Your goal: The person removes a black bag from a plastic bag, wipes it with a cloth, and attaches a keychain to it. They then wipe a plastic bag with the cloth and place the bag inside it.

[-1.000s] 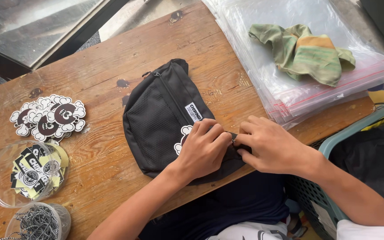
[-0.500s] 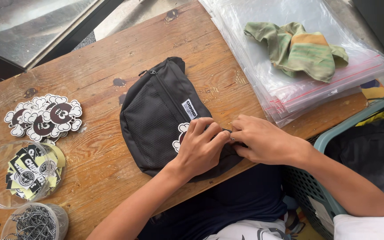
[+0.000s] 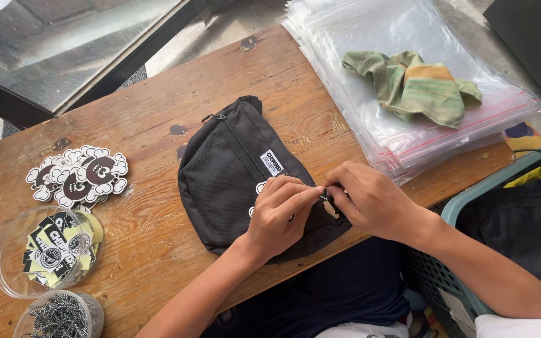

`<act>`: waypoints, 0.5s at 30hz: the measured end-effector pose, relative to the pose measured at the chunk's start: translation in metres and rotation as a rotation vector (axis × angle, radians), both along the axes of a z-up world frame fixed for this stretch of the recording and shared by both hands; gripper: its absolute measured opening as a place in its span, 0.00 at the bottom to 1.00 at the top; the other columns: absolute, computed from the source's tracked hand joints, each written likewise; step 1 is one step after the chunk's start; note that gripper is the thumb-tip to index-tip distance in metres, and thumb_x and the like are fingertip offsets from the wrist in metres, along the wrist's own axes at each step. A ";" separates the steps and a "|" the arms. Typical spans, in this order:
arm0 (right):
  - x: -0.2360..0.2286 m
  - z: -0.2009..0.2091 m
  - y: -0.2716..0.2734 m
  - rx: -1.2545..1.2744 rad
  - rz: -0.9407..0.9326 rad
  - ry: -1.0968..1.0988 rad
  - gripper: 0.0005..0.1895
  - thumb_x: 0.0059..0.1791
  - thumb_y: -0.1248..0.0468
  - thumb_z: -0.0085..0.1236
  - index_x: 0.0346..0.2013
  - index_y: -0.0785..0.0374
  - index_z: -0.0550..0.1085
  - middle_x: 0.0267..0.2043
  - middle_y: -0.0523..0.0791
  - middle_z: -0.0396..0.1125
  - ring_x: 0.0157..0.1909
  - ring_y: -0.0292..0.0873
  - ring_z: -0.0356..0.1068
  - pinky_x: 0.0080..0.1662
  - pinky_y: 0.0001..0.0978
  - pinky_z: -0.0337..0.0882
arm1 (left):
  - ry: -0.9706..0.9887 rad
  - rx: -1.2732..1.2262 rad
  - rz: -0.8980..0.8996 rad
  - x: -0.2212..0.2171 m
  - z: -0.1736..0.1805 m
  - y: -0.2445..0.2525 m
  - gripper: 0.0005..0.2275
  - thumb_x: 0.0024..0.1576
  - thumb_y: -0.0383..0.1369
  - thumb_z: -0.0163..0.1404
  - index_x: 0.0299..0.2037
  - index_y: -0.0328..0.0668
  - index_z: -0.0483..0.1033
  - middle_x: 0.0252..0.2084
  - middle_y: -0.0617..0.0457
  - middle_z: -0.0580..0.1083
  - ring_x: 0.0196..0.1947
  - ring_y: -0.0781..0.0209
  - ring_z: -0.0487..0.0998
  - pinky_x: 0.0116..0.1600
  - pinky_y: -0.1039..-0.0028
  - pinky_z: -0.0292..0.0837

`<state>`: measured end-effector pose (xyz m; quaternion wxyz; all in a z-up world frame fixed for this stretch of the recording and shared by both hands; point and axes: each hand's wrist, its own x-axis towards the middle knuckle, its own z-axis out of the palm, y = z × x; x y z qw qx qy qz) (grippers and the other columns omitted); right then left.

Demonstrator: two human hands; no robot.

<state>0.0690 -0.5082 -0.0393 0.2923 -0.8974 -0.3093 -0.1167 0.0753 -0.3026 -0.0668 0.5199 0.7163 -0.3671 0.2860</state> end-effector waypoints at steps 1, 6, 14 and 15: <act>0.000 -0.002 -0.001 0.000 0.002 0.000 0.04 0.53 0.67 0.46 0.38 0.57 0.70 0.24 0.38 0.63 0.30 0.38 0.69 0.35 0.27 0.71 | 0.000 0.000 0.002 -0.001 0.002 -0.001 0.11 0.53 0.19 0.56 0.42 0.43 0.84 0.30 0.56 0.78 0.33 0.58 0.78 0.39 0.74 0.70; 0.001 0.005 0.001 0.035 0.033 -0.197 0.04 0.51 0.71 0.48 0.38 0.60 0.70 0.24 0.40 0.62 0.28 0.41 0.67 0.32 0.30 0.68 | 0.042 0.024 0.005 0.001 0.003 -0.001 0.11 0.51 0.18 0.56 0.41 0.43 0.83 0.27 0.55 0.78 0.30 0.59 0.78 0.37 0.74 0.71; 0.003 0.008 0.005 0.026 0.050 -0.372 0.04 0.52 0.70 0.48 0.38 0.60 0.71 0.25 0.41 0.64 0.27 0.42 0.66 0.33 0.32 0.67 | 0.120 0.101 -0.002 0.006 0.009 0.007 0.09 0.49 0.17 0.55 0.34 0.41 0.82 0.22 0.53 0.74 0.23 0.57 0.76 0.31 0.73 0.71; 0.003 0.008 0.006 0.032 0.057 -0.383 0.04 0.52 0.70 0.48 0.37 0.60 0.71 0.25 0.41 0.64 0.27 0.42 0.67 0.33 0.32 0.67 | 0.128 0.122 -0.011 0.007 0.009 0.008 0.09 0.48 0.17 0.55 0.33 0.40 0.81 0.21 0.53 0.74 0.23 0.57 0.75 0.31 0.72 0.71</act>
